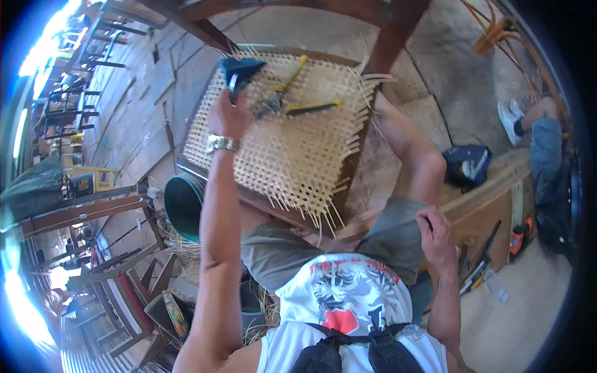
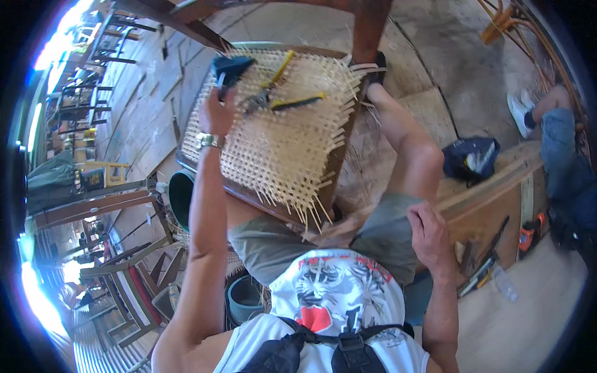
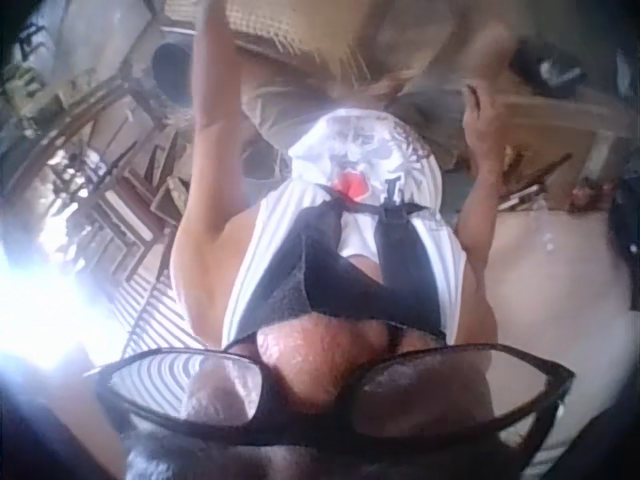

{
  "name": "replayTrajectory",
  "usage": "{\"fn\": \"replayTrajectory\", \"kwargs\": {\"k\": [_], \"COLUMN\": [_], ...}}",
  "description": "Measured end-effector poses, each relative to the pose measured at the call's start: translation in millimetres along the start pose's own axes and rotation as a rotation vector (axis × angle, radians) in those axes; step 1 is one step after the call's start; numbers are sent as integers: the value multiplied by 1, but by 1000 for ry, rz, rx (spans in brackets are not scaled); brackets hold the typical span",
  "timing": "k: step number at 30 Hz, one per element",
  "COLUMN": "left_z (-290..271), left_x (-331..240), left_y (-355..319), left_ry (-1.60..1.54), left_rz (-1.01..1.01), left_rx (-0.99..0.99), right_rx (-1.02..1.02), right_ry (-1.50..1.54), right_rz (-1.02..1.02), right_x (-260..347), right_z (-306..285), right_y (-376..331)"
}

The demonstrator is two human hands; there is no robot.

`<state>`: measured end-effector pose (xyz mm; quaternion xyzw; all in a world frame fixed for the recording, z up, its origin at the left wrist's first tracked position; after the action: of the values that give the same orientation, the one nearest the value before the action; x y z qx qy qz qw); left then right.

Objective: Repairing a woven chair seat using rattan strips and hand tools.

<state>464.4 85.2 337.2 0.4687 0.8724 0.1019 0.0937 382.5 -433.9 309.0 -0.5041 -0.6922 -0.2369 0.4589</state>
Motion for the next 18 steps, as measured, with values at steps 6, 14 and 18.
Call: {"fn": "replayTrajectory", "kwargs": {"k": [6,14,18], "left_z": [-91,-139,-121], "left_x": [21,-139,-194], "left_y": [-86,-280,-327], "left_ry": [-377,-755,-879], "left_rz": [-67,775,1014], "left_rx": [-240,89,249], "right_rx": [-95,243,188], "right_ry": [206,1071,957], "right_rz": [194,479,523], "right_x": [-3,39,39], "right_z": [-9,68,76], "right_y": [-19,-12,-25]}}
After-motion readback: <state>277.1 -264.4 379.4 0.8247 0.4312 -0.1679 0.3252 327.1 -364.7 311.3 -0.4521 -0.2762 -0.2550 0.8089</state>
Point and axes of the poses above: each hand's wrist, its own y-axis towards the middle knuckle, its own z-axis out of the palm, x = y × z, the point moved 8 cm from there along y, towards the middle knuckle, and after that the axes turned 10 degrees about y, right-handed, at the moved point
